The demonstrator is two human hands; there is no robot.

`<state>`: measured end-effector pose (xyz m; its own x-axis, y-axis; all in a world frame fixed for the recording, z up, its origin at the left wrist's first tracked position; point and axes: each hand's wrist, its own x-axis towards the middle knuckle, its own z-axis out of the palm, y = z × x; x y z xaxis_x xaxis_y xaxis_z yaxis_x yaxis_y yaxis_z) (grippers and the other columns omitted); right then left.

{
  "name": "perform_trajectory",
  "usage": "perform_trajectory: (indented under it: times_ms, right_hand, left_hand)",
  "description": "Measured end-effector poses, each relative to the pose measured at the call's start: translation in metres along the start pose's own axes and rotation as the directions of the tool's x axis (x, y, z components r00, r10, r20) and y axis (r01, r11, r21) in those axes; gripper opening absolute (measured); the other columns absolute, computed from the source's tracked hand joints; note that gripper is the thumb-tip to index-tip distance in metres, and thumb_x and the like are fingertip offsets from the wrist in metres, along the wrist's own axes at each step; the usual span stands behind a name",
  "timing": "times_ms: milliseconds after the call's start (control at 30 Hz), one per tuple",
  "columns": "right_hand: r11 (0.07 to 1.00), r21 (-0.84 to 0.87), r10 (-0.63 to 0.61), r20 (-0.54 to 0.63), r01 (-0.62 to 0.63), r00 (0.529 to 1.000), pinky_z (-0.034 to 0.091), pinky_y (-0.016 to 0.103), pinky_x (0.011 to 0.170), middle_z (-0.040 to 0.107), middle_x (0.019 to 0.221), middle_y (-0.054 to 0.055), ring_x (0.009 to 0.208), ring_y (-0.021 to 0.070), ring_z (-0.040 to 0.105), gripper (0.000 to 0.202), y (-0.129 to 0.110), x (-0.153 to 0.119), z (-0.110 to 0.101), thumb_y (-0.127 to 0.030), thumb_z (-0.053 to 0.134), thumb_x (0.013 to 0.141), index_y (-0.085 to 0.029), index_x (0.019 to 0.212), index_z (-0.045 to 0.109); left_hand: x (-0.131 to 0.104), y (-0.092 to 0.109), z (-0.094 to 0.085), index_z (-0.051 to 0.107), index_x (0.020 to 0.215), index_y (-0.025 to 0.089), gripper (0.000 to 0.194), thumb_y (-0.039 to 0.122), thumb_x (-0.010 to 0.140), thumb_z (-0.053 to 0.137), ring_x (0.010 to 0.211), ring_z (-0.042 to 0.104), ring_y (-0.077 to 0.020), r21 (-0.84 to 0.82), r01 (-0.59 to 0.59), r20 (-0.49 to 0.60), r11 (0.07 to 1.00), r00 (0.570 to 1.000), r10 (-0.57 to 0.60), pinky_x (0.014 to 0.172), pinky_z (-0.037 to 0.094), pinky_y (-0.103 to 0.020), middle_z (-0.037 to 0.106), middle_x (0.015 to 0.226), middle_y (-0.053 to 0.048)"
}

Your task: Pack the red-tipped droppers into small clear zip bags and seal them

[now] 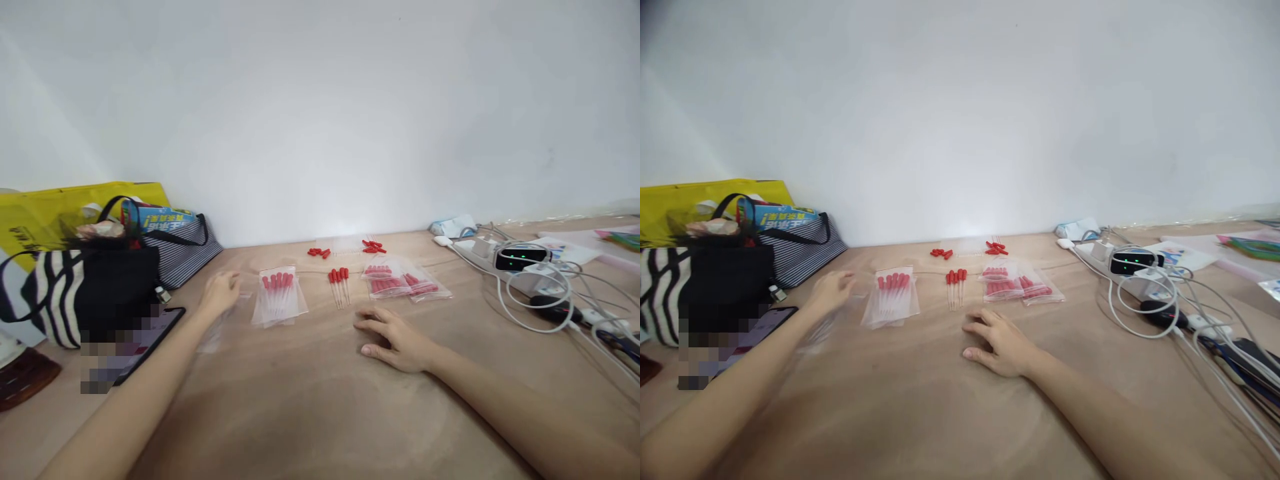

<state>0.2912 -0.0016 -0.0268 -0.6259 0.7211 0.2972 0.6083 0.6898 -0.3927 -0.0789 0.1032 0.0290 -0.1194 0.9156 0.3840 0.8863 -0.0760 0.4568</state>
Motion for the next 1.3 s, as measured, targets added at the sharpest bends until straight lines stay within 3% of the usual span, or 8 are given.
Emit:
perform_trajectory:
  times_ms: [167,433,567,667,733,833,1033,1300]
  right_hand:
    - [1.0,-0.006,0.006,0.0,-0.006,1.0,0.035,0.042,0.093,0.043,0.122,0.013,0.112,0.0246,0.041,0.047,0.0,0.0,0.001,-0.046,0.048,0.078,-0.019,0.116,0.049]
    - [1.0,-0.008,0.004,-0.016,-0.004,1.0,0.036,0.039,0.092,0.043,0.122,0.012,0.111,0.0234,0.042,0.046,0.0,-0.001,0.001,-0.046,0.048,0.079,-0.019,0.116,0.049]
    - [1.0,-0.018,-0.021,-0.035,0.02,0.999,0.037,0.038,0.091,0.044,0.121,0.012,0.11,0.0232,0.043,0.044,0.001,-0.001,0.001,-0.045,0.047,0.079,-0.02,0.115,0.05]
    - [0.999,-0.029,-0.02,-0.057,0.018,0.998,0.038,0.037,0.088,0.045,0.12,0.012,0.108,0.0225,0.044,0.042,0.001,0.0,0.003,-0.043,0.048,0.079,-0.019,0.114,0.05]
    - [0.999,-0.052,0.012,-0.111,-0.018,0.994,0.038,0.038,0.087,0.048,0.116,0.011,0.105,0.0224,0.046,0.038,0.002,0.001,0.004,-0.041,0.049,0.079,-0.02,0.111,0.052]
    - [0.992,-0.073,0.087,-0.231,-0.107,0.969,0.038,0.039,0.083,0.056,0.103,0.008,0.096,0.0216,0.051,0.026,0.007,0.002,0.008,-0.034,0.05,0.078,-0.021,0.1,0.057]
    - [0.972,-0.022,0.209,-0.377,-0.234,0.902,0.042,0.031,0.068,0.059,0.081,0.006,0.075,0.0174,0.055,0.015,0.017,0.004,0.015,-0.023,0.048,0.077,-0.019,0.085,0.06]
    - [0.887,0.141,0.461,-0.343,-0.44,0.818,0.042,0.024,0.07,0.063,0.081,0.005,0.073,0.0142,0.057,0.022,0.032,0.075,-0.003,-0.013,0.049,0.073,-0.014,0.091,0.062]
  left_hand:
    - [-0.053,-0.031,-0.009,0.048,0.111,-0.004,0.065,0.046,0.07,0.045,0.115,0.039,-0.0352,0.354,0.062,0.102,0.933,0.989,-0.105,0.094,0.032,-0.042,0.047,0.119,-0.025]
    - [-0.067,-0.035,-0.009,0.061,0.103,0.012,0.04,0.027,0.08,0.031,0.113,0.045,-0.024,0.438,0.046,0.182,0.898,0.973,-0.139,0.094,0.036,-0.034,0.054,0.116,-0.009]
    - [-0.072,-0.027,-0.022,0.061,0.103,0.015,0.039,0.032,0.082,0.033,0.099,0.056,-0.0276,0.344,0.2,-0.009,0.917,0.978,-0.21,0.084,0.044,-0.036,0.065,0.099,-0.009]
    - [-0.086,-0.004,-0.028,0.055,0.111,0.015,0.041,0.035,0.082,0.033,0.108,0.05,-0.0242,0.078,-0.018,-0.158,0.997,0.987,0.031,0.092,0.04,-0.037,0.058,0.112,-0.007]
    - [-0.099,0.023,-0.024,0.054,0.112,0.018,0.041,0.039,0.083,0.034,0.113,0.046,-0.0211,-0.088,-0.311,-0.074,0.946,0.949,0.305,0.097,0.035,-0.037,0.053,0.119,-0.003]
    - [-0.115,0.067,-0.008,0.053,0.114,0.018,0.039,0.036,0.086,0.031,0.116,0.042,-0.0182,-0.194,-0.552,0.148,0.811,0.801,0.581,0.1,0.032,-0.038,0.051,0.121,-0.004]
    - [-0.132,0.106,0.028,0.038,0.126,0.024,0.042,0.038,0.087,0.034,0.126,0.026,-0.0212,-0.24,-0.638,0.55,0.731,0.532,0.644,0.103,0.022,-0.046,0.034,0.134,-0.004]
    - [-0.139,0.095,0.033,0.05,0.116,0.02,0.034,0.031,0.085,0.041,0.121,0.035,-0.0205,-0.343,-0.562,0.431,0.753,0.618,0.658,0.101,0.029,-0.042,0.049,0.123,-0.007]
